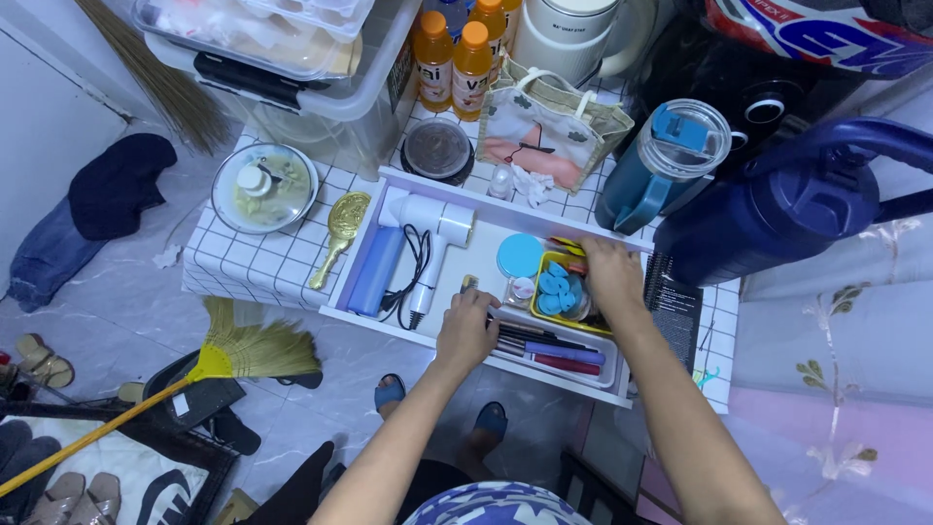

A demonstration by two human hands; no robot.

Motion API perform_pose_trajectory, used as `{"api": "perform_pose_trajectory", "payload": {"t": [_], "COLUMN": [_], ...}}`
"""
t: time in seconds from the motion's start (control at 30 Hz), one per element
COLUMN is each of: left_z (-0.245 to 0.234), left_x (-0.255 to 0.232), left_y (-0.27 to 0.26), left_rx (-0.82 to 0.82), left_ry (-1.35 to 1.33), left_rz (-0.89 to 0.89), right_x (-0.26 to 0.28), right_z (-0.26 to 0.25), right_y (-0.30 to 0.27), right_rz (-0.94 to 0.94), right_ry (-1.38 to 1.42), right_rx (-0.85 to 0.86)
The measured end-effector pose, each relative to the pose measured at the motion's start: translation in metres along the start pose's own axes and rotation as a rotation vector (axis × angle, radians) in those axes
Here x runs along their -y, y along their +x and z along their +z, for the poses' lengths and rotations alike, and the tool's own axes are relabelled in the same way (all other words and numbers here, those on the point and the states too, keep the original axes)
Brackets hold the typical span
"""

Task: Organizing various hair care products and accessories in a drawer.

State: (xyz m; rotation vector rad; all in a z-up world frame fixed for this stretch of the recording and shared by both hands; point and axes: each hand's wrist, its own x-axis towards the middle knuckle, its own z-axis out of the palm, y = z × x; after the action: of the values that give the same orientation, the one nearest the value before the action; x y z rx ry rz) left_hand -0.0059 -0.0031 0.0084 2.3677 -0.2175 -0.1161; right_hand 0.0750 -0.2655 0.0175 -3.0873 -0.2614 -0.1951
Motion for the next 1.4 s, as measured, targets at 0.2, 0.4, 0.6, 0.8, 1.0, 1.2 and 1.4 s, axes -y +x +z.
{"api": "perform_pose_trajectory", "payload": {"t": [0.2,0.4,0.6,0.8,1.0,1.2,1.4], "left_z": [-0.004,0.004,-0.007,-0.02,-0.021,-0.087,-0.06], "left_x": [0.006,0.038,0.05,0.056,0.074,0.031,0.052], "left_y": [0.005,0.014,0.025,0.039,0.053,0.041,0.039], "left_rx": [-0.147,-0.313,-0.171,-0.089,-0.203,-0.495,-0.408], "left_ry": [-0.176,-0.361,-0.4,-0.744,-0.999,-0.375,-0.3], "left_rz": [0.002,-0.028,-0.294,-0.062,-0.162,-0.17,-0.289], "right_x": [0.013,-0.011,0.005,0.062,0.093,0.091,0.11], "right_z": [-0.086,-0.06,-0.048,-0.064,-0.034,0.007,0.032], "right_y": [-0.04,-0.08,-0.022,0.064,0.089,0.084,0.074], "right_rz": [0.243,0.741,0.19,-0.002,-0.238,0.032,0.197], "right_ry": [0.577,1.481,0.917,0.963,1.126,0.204,-0.012], "right_rx": [-0.159,-0.038,-0.057,0.325,0.524,0.483,0.546]}}
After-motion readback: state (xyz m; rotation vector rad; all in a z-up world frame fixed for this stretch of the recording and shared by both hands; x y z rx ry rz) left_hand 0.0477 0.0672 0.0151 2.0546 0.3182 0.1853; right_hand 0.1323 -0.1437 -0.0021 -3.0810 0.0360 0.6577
